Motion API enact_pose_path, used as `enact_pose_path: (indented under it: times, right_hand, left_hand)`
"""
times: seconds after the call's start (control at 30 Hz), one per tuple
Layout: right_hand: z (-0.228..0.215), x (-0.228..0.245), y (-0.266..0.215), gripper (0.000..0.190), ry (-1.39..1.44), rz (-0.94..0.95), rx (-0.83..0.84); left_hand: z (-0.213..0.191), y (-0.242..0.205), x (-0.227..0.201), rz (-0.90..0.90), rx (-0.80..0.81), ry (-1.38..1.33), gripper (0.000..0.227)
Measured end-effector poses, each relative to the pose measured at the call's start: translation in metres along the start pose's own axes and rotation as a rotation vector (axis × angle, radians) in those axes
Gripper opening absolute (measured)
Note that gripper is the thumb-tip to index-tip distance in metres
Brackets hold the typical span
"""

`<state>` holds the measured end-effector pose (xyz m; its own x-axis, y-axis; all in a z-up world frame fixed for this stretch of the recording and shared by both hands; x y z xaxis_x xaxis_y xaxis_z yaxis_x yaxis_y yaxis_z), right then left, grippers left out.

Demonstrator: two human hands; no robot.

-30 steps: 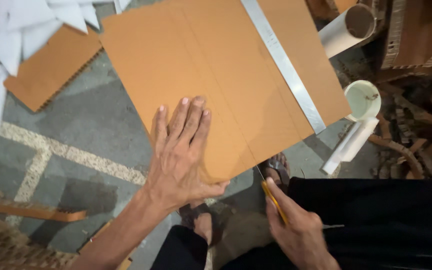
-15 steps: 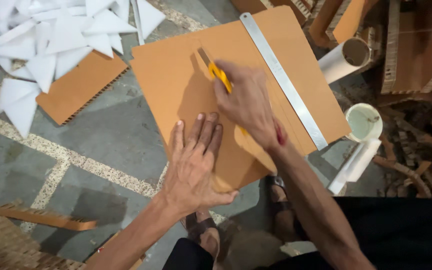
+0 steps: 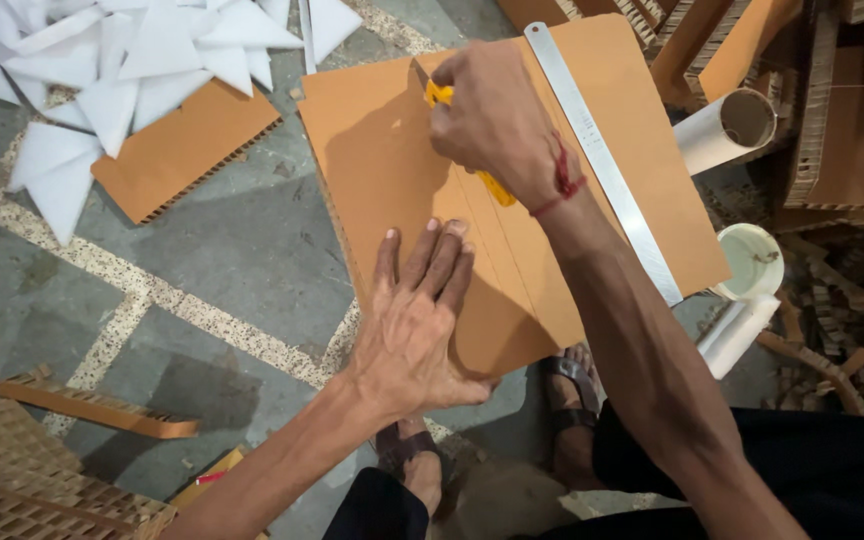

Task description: The person uses a metal ruler and a yellow utility knife to score and cut a large sheet of brown corrugated cardboard. They make multiple parallel cuts along the ruler's edge, then fold the scored lines to separate the cardboard into smaller rectangular sections.

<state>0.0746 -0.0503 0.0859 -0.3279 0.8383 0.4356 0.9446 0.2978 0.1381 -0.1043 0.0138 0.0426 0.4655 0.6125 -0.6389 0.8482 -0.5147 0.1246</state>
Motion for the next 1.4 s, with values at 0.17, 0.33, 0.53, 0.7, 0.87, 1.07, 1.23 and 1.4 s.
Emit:
enact_pose_path:
  times: [0.17, 0.33, 0.53, 0.7, 0.87, 1.07, 1.23, 1.4]
  right_hand:
    - [0.009, 0.000, 0.004, 0.012, -0.200, -0.034, 0.127]
    - [0.001, 0.005, -0.054, 0.015, -0.229, -0.058, 0.047]
    - [-0.013, 0.013, -0.166, 0.015, -0.213, 0.256, 0.287]
    - [-0.033, 0.020, -0.208, 0.032, -0.121, 0.250, 0.220]
    - [-0.031, 0.011, -0.244, 0.042, -0.168, 0.364, 0.280]
    - [-0.026, 0.000, -0.282, 0.053, -0.171, 0.390, 0.307]
    - [-0.019, -0.001, -0.308, 0.050, -0.065, 0.328, 0.091]
    - [-0.007, -0.007, -0.328, 0.050, 0.018, 0.274, -0.047]
  left_hand:
    - [-0.003, -0.002, -0.002, 0.047, -0.086, -0.020, 0.126]
    - [0.001, -0.001, 0.002, 0.013, -0.044, -0.032, 0.128]
    - [0.005, -0.001, 0.002, -0.006, -0.038, -0.032, 0.135]
    - [0.003, -0.005, 0.000, 0.074, -0.092, -0.076, 0.132]
    - [0.008, -0.003, 0.003, 0.044, -0.061, -0.038, 0.130]
    - [0.007, -0.002, 0.002, 0.063, -0.054, -0.007, 0.131]
    - [0.010, -0.002, 0.004, 0.060, -0.055, -0.016, 0.132]
    - [0.011, -0.003, 0.002, 0.085, -0.079, -0.031, 0.134]
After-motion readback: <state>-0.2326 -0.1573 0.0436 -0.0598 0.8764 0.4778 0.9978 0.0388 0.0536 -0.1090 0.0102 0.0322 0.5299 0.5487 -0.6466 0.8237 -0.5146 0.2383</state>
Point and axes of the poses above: each hand's wrist, its own y-axis towards the middle knuckle, its own z-axis out of the palm, x = y × z, the point moved 8 cm from there along y, towards the middle knuckle, and after that the axes turned 8 degrees about -y, right-handed, at the moved point
